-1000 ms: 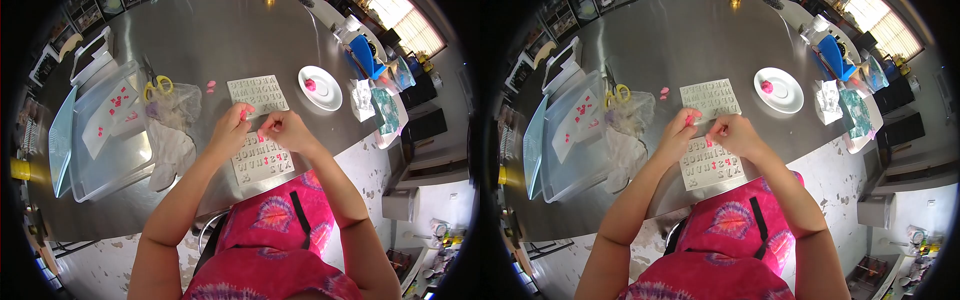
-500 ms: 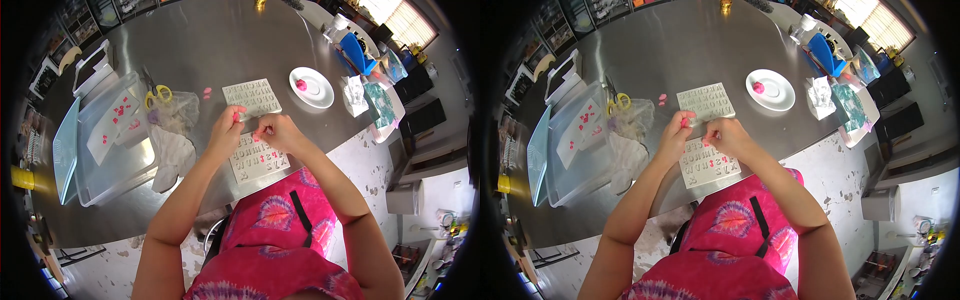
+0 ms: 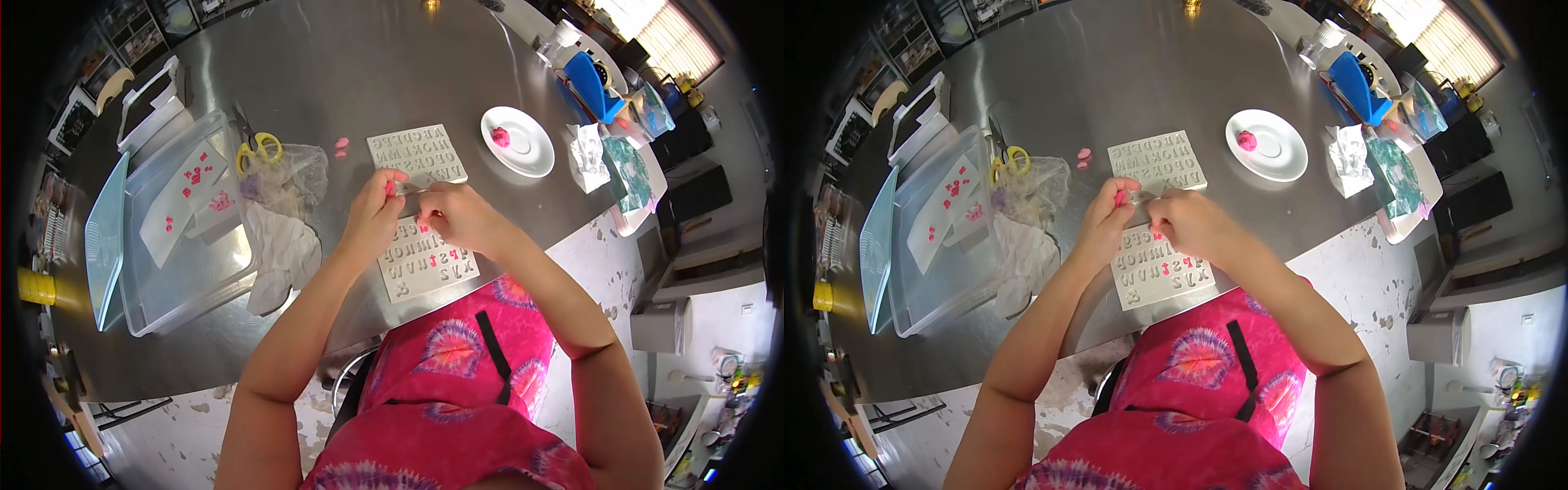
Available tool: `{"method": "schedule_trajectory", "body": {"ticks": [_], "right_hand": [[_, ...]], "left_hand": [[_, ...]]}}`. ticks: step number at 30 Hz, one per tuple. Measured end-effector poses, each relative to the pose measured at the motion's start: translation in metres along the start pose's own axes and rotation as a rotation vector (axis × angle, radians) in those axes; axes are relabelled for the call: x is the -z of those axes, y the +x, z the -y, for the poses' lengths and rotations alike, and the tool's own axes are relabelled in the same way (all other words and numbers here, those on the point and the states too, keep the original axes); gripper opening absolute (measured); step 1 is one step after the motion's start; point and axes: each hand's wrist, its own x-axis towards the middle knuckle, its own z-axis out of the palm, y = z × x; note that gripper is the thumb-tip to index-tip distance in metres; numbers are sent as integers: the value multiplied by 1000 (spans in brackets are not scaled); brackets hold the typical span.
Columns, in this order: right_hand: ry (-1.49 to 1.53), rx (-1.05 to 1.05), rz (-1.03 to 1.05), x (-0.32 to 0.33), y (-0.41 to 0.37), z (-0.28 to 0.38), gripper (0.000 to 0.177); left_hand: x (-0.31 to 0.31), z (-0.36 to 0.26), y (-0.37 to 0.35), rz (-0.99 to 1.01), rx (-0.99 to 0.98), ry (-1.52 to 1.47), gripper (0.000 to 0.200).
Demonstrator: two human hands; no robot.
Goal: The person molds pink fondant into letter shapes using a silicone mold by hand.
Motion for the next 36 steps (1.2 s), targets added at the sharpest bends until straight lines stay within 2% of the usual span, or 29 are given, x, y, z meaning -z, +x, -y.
{"method": "schedule_trajectory", "body": {"ticks": [1,2,4,5,7,11,13,17,20,22,23,25,26,28,29,31,35,36], "right_hand": [[-96,101,-29,-3,0,-1,5],[-94,99,-26,-5,1,-5,5],[160,20,6,-4,4,-14,5],[157,19,0,-1,6,-19,5],[333,-330,126,5,11,-20,5],[235,-295,130,5,5,-4,6],[26,168,-13,-2,1,-8,5],[15,159,-43,-5,-1,-8,6],[106,103,-47,-8,1,-18,6],[160,-33,-10,-4,2,-15,5],[159,-33,-15,0,4,-14,5],[315,-354,154,6,7,-13,6],[314,-355,153,6,6,-11,6],[132,-193,43,3,2,-5,5],[134,-196,51,-4,1,-6,5],[100,78,-147,-17,0,-11,7],[77,43,-79,-9,2,-13,8],[153,-144,-25,-1,5,-7,7]], "left_hand": [[0,2,0,-2,-26,4,27],[-1,3,-1,-2,-52,8,27],[-2,0,-2,-2,-20,26,26],[-2,-1,0,-6,6,49,25],[-1,-1,1,-1,15,39,25],[1,-2,-1,-14,18,34,25],[0,-5,-1,-5,27,36,25],[0,-1,0,-9,-26,54,25],[-1,-1,-1,-9,7,-4,25],[-1,0,-2,-11,-23,16,25],[-1,-1,-1,-11,-55,37,26],[0,0,1,-3,-46,29,26],[0,2,1,-1,-31,17,26],[0,-3,0,-4,-31,45,26],[0,-4,-2,-5,-30,75,26],[0,-2,-2,-10,-44,91,25],[-1,3,2,-1,-40,43,25],[-1,-1,2,-2,-41,44,25]]}}
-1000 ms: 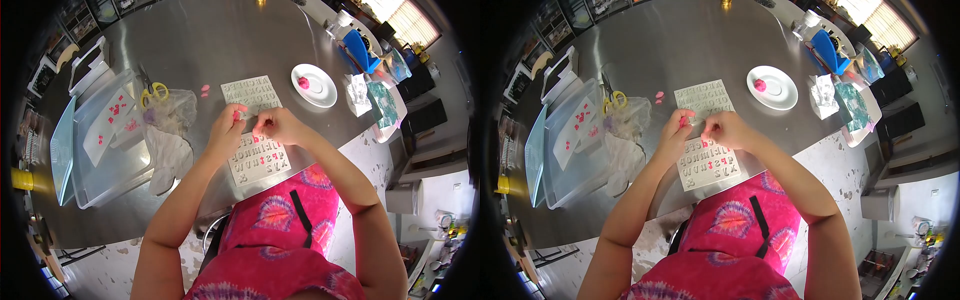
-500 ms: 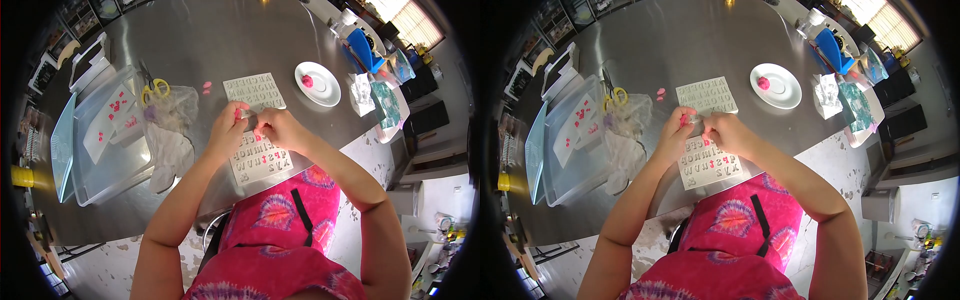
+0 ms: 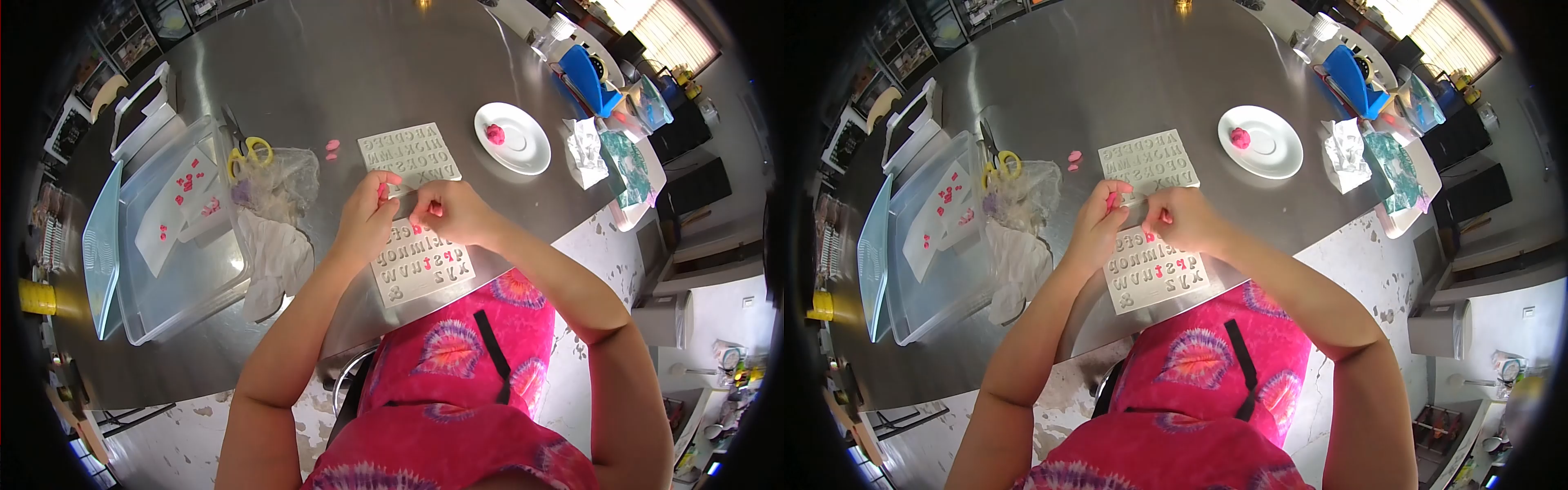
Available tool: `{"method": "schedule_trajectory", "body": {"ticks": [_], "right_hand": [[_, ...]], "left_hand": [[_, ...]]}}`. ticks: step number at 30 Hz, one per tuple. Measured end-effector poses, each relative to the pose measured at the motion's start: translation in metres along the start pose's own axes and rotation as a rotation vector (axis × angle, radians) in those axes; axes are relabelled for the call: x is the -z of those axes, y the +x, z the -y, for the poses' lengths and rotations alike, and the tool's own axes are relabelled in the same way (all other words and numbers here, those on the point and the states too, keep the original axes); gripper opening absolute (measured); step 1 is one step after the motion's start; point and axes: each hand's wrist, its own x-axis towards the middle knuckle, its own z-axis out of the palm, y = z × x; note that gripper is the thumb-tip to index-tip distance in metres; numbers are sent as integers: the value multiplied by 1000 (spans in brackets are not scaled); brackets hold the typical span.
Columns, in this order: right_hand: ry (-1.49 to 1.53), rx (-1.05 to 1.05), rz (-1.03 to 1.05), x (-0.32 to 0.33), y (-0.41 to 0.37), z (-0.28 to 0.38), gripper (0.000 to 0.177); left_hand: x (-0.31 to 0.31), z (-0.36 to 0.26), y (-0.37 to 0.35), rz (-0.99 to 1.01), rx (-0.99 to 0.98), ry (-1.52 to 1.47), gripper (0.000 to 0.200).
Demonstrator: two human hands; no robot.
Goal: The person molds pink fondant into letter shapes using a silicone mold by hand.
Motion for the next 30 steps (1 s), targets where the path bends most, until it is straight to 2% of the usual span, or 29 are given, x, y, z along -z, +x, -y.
{"method": "schedule_trajectory", "body": {"ticks": [1,2,4,5,7,8,9,11,12,14,15,17,19,21,22,24,25,27,30], "right_hand": [[71,-193,52,2,0,4,7],[75,-196,62,-3,-2,3,7],[-15,-3,-65,-11,-7,3,6],[-18,-3,-67,-15,-10,2,6],[-184,299,-244,-26,-15,1,6],[-283,387,-247,-28,-16,-1,6],[-284,388,-251,-27,-15,-1,6],[-40,181,-191,-22,-13,-3,7],[-40,180,-189,-15,-8,-1,7],[187,-267,42,-2,-2,7,9],[189,-267,42,-8,-5,4,9],[-33,233,-182,-23,-12,-2,9],[-74,292,-229,-20,-11,3,10],[43,63,-45,-11,-7,5,7],[42,64,-48,-5,-3,6,7],[132,-306,41,1,3,8,10],[136,-310,51,-7,-1,4,10],[-26,168,-193,-24,-10,-3,10],[10,113,-141,-19,-9,0,10]], "left_hand": [[1,-4,-1,-9,2,14,25],[1,-5,-4,-16,9,28,25],[1,-1,-4,-14,11,37,25],[0,0,-2,-13,1,44,25],[0,-1,-2,-12,2,65,25],[0,0,-2,-11,10,88,25],[0,0,-1,-10,7,90,25],[-1,3,-2,-15,-15,74,25],[-1,2,-1,-15,-14,72,25],[0,-1,-3,-32,-42,80,24],[0,0,-4,-32,-40,81,24],[1,3,-2,-31,-43,81,24],[1,1,-1,-21,-24,82,24],[1,0,-1,-3,-3,88,24],[0,0,-1,-8,-6,62,24],[0,2,-4,-17,5,32,24],[0,1,-5,-19,11,26,24],[2,0,-4,-21,8,22,24],[2,0,0,-12,29,72,24]]}}
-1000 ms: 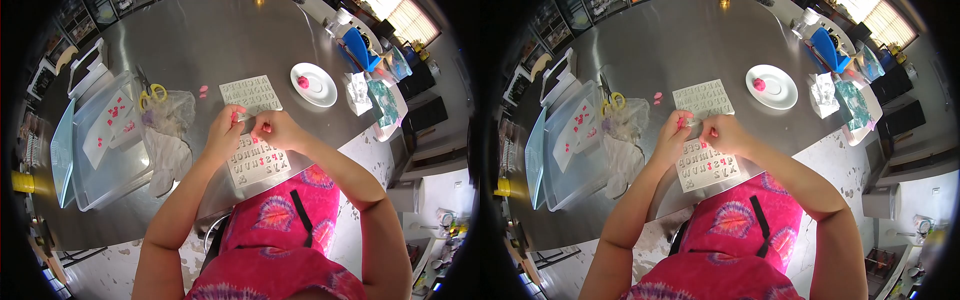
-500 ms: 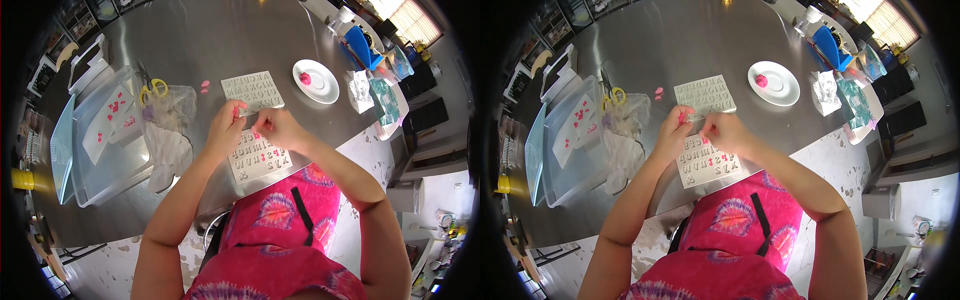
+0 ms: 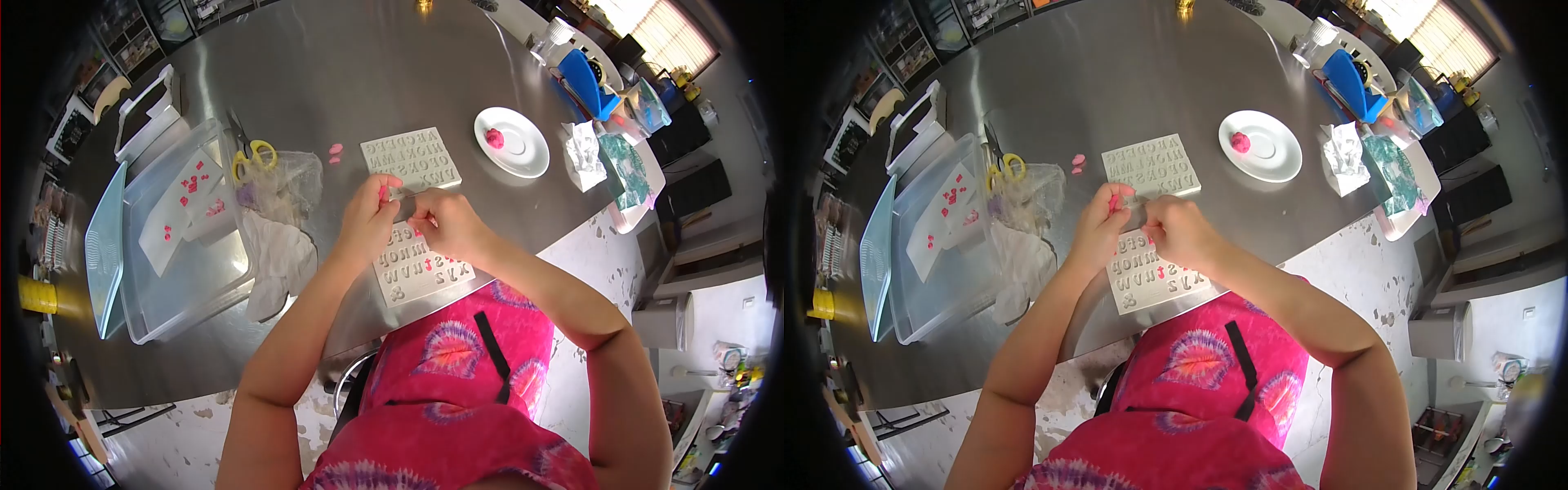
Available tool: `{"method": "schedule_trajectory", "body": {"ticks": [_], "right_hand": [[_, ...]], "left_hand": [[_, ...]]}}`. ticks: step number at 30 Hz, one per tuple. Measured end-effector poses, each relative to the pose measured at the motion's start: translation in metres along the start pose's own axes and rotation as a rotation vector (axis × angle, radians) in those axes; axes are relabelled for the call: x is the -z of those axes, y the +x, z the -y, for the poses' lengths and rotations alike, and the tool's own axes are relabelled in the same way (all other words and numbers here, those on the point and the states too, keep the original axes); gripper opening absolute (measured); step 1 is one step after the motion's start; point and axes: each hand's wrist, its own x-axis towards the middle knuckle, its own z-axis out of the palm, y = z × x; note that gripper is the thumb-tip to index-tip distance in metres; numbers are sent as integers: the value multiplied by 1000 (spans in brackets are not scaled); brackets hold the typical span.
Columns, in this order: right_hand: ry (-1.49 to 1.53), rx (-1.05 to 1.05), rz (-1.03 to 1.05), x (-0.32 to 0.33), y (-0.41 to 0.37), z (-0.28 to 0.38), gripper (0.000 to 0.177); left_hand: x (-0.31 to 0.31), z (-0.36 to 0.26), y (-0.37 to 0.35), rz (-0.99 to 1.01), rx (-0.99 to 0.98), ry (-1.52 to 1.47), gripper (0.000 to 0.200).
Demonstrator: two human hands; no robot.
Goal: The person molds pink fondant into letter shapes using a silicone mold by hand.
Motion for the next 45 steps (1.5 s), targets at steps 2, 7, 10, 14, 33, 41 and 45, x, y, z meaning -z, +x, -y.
{"method": "schedule_trajectory", "body": {"ticks": [2,7,10,14,33,41,45], "right_hand": [[37,-170,30,9,8,3,10],[-152,228,-194,-12,-7,-1,12],[33,-63,-59,7,3,7,10],[7,28,58,4,-8,-3,10],[683,-474,103,26,7,2,12],[326,55,-109,7,12,17,20],[228,185,-213,11,16,27,14]], "left_hand": [[-1,2,-1,9,-5,-36,24],[0,3,-2,-8,-28,-11,25],[0,0,0,2,-34,7,25],[-2,0,-4,-21,-71,16,26],[1,-8,-7,11,7,-54,26],[-5,-11,-12,54,-304,-389,57],[-1,-20,-16,16,-285,-349,53]]}}
